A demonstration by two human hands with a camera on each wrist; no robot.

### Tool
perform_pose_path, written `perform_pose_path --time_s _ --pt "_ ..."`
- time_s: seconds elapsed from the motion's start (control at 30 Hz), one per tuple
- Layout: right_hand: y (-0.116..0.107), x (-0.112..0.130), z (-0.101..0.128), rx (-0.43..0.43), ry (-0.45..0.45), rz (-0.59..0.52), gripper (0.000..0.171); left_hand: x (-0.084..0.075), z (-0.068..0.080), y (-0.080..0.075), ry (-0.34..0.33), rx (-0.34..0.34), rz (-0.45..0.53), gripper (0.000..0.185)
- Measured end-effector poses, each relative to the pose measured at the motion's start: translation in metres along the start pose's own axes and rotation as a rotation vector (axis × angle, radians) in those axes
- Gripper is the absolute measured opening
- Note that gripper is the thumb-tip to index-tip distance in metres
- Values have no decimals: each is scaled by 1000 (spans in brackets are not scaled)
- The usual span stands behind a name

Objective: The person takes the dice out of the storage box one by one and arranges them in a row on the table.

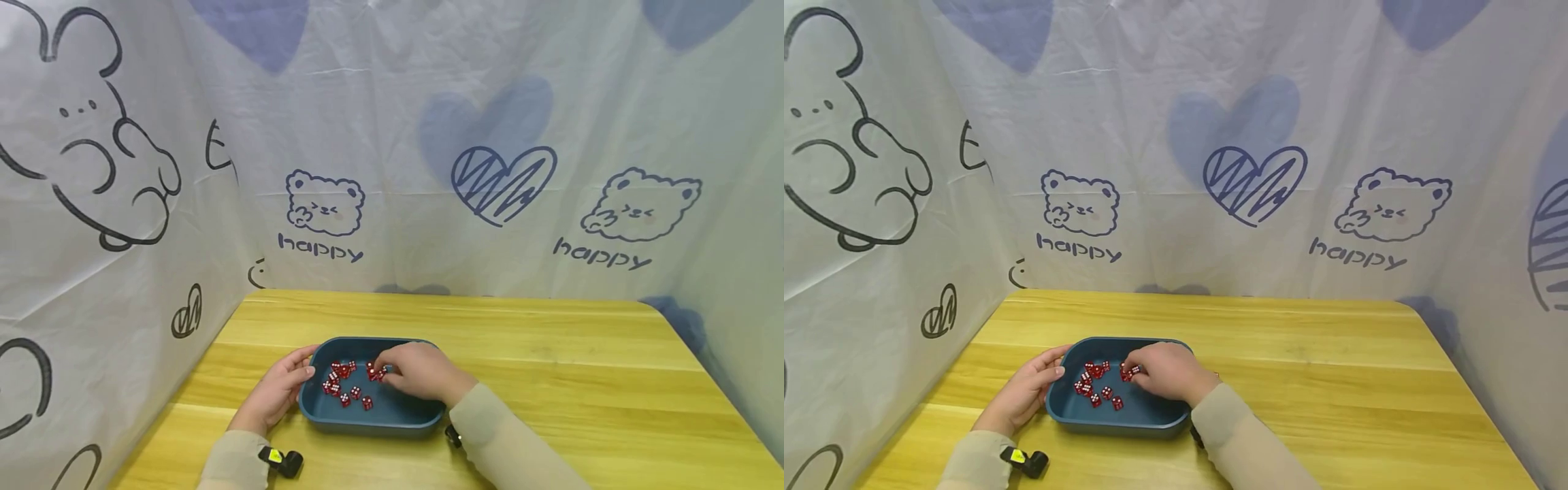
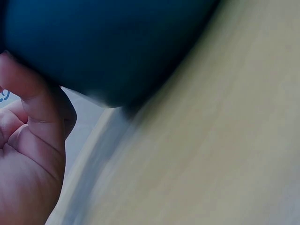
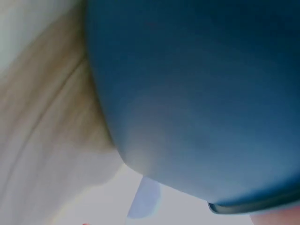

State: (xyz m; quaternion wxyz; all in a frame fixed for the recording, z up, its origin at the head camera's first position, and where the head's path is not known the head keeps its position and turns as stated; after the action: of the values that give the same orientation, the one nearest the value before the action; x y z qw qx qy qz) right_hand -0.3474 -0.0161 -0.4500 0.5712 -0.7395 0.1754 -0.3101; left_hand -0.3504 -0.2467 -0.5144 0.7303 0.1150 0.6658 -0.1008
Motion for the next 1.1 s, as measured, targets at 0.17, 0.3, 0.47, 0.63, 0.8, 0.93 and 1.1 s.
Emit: perform_pose_path --time_s 0.17,0.3,0.47,0.63,0.8,0.93,1.1 --pt "-9 -3 6 -38 24 -20 18 -1 0 1 11 21 4 56" --pt "-12 -9 10 -59 50 -57 18 0 -1 1 9 21 7 56" --pt "-13 -15 14 -75 71 -73 18 -1 0 1 12 22 7 56" --pt "-18 -17 19 -93 86 -84 19 -1 1 0 14 21 12 56" --pt "-22 -19 24 -108 98 -86 20 0 1 0 15 19 11 55" --pt "-25 -23 30 -124 106 -73 20 -1 1 0 21 25 9 55" --pt "-28 -29 40 -147 125 -66 19 -1 1 0 24 27 16 55"
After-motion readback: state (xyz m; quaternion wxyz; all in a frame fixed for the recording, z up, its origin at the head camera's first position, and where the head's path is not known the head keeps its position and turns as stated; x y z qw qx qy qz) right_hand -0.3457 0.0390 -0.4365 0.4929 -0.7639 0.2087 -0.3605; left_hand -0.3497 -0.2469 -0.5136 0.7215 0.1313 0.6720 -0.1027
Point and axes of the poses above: each hand's wrist, its own z-axis away from the middle knuckle, its own y-axis out of the palm, x = y × z, the point moved 8 cm from there along -z, towards the middle knuckle, and after that the axes turned 3 degrees about -y, right-handed, at the moved point
